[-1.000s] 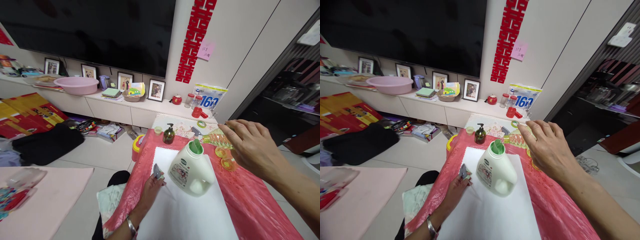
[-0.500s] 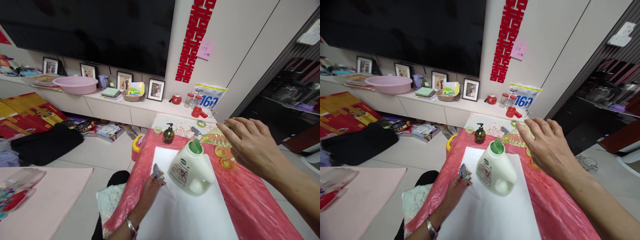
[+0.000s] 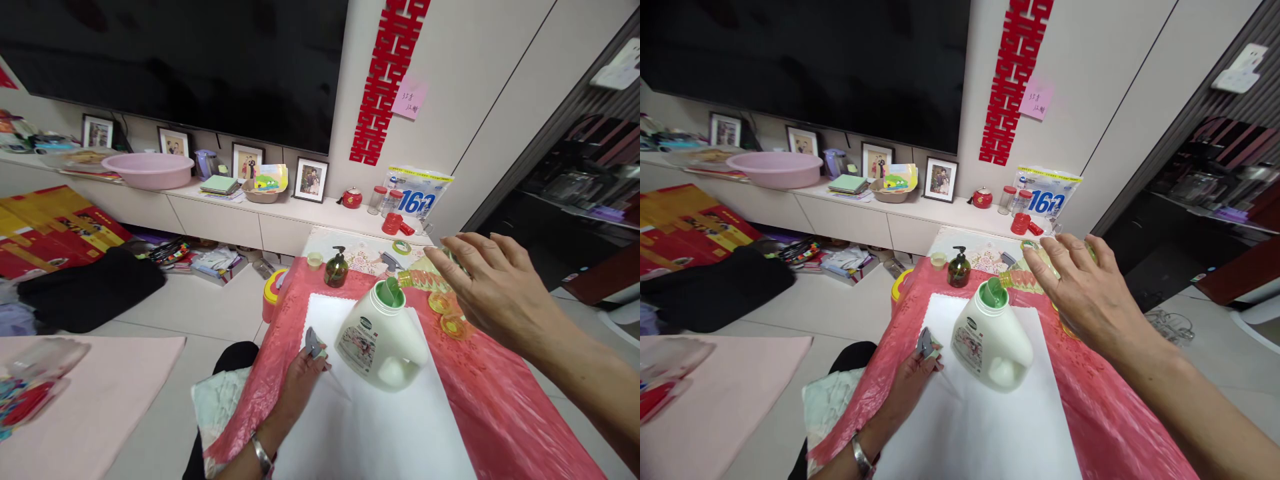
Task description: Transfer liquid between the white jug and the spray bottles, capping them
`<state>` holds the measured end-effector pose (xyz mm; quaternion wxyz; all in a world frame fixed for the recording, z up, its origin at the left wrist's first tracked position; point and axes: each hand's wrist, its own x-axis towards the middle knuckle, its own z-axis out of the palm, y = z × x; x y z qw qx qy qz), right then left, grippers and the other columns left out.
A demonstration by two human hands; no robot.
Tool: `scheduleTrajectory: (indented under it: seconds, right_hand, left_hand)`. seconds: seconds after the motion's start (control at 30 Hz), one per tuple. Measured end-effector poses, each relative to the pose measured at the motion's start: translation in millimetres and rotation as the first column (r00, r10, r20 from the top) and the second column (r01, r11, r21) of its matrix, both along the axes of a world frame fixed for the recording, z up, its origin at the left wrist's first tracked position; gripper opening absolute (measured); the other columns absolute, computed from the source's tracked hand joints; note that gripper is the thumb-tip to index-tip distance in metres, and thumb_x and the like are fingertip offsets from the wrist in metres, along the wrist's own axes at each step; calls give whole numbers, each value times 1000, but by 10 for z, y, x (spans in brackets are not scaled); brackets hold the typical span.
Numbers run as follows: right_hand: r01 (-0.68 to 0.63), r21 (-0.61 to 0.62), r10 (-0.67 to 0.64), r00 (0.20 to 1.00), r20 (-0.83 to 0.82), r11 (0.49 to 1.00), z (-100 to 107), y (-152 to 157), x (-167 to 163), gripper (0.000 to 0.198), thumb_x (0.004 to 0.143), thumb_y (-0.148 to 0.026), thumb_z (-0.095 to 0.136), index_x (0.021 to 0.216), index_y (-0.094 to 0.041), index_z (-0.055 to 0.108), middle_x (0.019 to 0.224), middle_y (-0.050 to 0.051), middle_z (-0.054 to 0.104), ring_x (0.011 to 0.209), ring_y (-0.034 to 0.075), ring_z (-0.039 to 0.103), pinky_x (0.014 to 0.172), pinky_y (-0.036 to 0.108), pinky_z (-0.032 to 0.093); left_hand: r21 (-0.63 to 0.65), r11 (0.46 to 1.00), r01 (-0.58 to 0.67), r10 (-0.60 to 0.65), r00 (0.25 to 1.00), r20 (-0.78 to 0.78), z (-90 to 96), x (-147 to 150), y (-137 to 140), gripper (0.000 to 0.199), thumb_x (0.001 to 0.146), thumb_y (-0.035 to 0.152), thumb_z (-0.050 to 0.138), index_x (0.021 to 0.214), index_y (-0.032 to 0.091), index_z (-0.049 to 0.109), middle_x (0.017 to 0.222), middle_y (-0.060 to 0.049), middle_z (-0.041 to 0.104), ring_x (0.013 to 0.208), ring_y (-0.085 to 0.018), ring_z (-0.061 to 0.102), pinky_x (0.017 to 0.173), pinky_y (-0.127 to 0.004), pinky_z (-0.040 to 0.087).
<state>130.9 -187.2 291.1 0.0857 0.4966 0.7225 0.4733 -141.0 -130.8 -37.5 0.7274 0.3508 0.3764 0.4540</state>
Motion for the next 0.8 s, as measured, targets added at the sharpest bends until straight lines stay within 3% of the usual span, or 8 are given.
scheduleTrajectory:
  seconds: [0.33,0.8]
  right_hand:
    - [-47,-5,47,999,-2,999,-8,51,-125,43,95,-7,47,136,-14,56,141,19,54,131,38,50,105,59,44]
    - [-140,18,138,986,98,990,104,60,-288,36,97,-2,47,129,-12,62,135,19,59,124,36,57,103,58,48]
  left_hand:
    - [7,1000,0,0,1000,-18,-53,-6,6,56,65,56,92,104,20,74,91,-3,74,76,-14,69,78,-27,57]
    - [-18,1000,3,-3,1000,-26,30,-7,-2,56,64,54,94,104,19,75,89,-2,74,76,-13,69,78,-26,56]
